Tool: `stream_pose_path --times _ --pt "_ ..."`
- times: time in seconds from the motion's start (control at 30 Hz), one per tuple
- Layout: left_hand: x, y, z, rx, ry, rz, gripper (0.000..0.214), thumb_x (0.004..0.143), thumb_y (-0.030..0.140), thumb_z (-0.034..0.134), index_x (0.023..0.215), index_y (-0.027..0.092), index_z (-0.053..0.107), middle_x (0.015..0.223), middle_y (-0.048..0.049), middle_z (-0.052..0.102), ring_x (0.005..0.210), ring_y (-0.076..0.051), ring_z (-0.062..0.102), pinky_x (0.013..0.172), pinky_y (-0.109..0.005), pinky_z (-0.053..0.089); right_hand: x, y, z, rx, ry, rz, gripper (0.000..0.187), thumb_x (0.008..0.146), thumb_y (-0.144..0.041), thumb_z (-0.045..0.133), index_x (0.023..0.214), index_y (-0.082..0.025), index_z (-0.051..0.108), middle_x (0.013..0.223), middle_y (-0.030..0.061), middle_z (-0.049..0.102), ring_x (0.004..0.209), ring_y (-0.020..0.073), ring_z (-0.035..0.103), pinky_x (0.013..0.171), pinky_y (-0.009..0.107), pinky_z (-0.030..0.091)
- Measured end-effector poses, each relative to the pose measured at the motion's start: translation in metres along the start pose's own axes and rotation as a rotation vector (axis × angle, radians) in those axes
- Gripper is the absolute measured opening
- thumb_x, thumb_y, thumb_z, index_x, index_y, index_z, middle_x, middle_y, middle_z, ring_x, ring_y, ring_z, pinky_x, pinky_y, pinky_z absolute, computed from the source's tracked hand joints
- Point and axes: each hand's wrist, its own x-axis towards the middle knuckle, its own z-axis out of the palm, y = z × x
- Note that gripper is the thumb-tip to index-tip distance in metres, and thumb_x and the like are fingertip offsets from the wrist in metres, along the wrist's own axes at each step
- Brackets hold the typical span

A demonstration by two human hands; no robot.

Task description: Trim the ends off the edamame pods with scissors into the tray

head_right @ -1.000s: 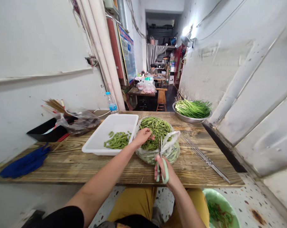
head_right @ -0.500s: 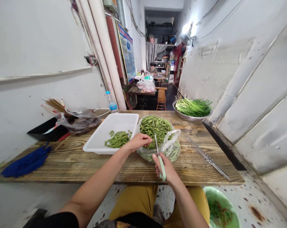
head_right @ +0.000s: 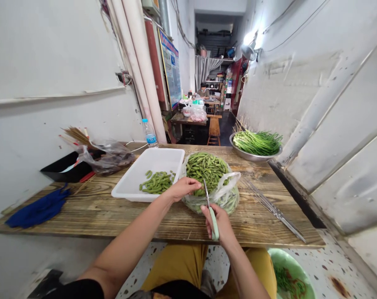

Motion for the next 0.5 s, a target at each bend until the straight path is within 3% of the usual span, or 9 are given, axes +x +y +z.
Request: stream_pose_path --times 0.07,0.17,0.23,0.33,0.4,0.5 --pt "0.000 -0.002 0.001 -0.204 -0.007 -0.068 0.026 0.064 0.034 0.072 0.070 0.012 0.060 0.050 0.0066 0.046 0.045 -0.005 0.036 0.048 -0.020 0.026 -0.001 0.000 0.000 0.063 -0.028 -0.013 0.046 0.071 -0.060 0.063 0.085 -0.019 0.049 0.051 -0.0076 0.048 0.033 0.0066 0.041 0.028 0.018 0.036" --pt "-0.001 -0.004 0.005 -0.443 0.002 -0.108 0.033 0.058 0.031 0.079 0.071 0.014 0.053 0.060 0.0017 0.058 0.052 -0.007 0.051 0.053 -0.020 0.035 -0.003 0.000 -0.001 0.167 -0.110 0.002 0.050 0.076 -0.066 0.054 0.092 -0.019 0.049 0.058 -0.0053 0.051 0.042 0.0080 0.047 0.038 0.020 0.043" --pt "-0.001 -0.006 0.010 -0.524 0.088 -0.077 0.034 0.056 0.026 0.081 0.070 0.013 0.054 0.063 0.0000 0.061 0.057 -0.008 0.054 0.055 -0.019 0.038 -0.004 0.001 -0.001 0.199 -0.145 0.012 0.051 0.078 -0.068 0.050 0.094 -0.019 0.048 0.061 -0.0045 0.051 0.046 0.0089 0.049 0.042 0.021 0.044" --pt "-0.002 -0.008 0.020 -0.592 0.242 -0.019 0.031 0.053 0.020 0.083 0.068 0.011 0.057 0.057 0.0039 0.057 0.050 -0.003 0.047 0.050 -0.016 0.033 -0.005 0.002 0.000 0.189 -0.158 0.008 0.049 0.080 -0.066 0.050 0.095 -0.019 0.049 0.061 -0.0044 0.050 0.047 0.0091 0.048 0.042 0.022 0.043" --pt "-0.003 -0.007 0.025 -0.649 0.244 -0.020 0.029 0.053 0.018 0.083 0.069 0.011 0.059 0.055 0.0051 0.055 0.047 -0.002 0.045 0.047 -0.016 0.031 -0.004 0.002 0.001 0.171 -0.154 -0.001 0.048 0.080 -0.065 0.050 0.095 -0.019 0.049 0.061 -0.0043 0.050 0.046 0.0092 0.047 0.042 0.022 0.043" --pt "-0.006 -0.004 0.028 -0.718 0.182 -0.051 0.022 0.062 0.016 0.078 0.071 0.011 0.059 0.059 0.0012 0.060 0.052 -0.006 0.054 0.050 -0.016 0.038 -0.003 0.002 0.001 0.148 -0.146 -0.007 0.047 0.081 -0.064 0.050 0.094 -0.019 0.049 0.062 -0.0041 0.050 0.046 0.0091 0.047 0.042 0.022 0.043"
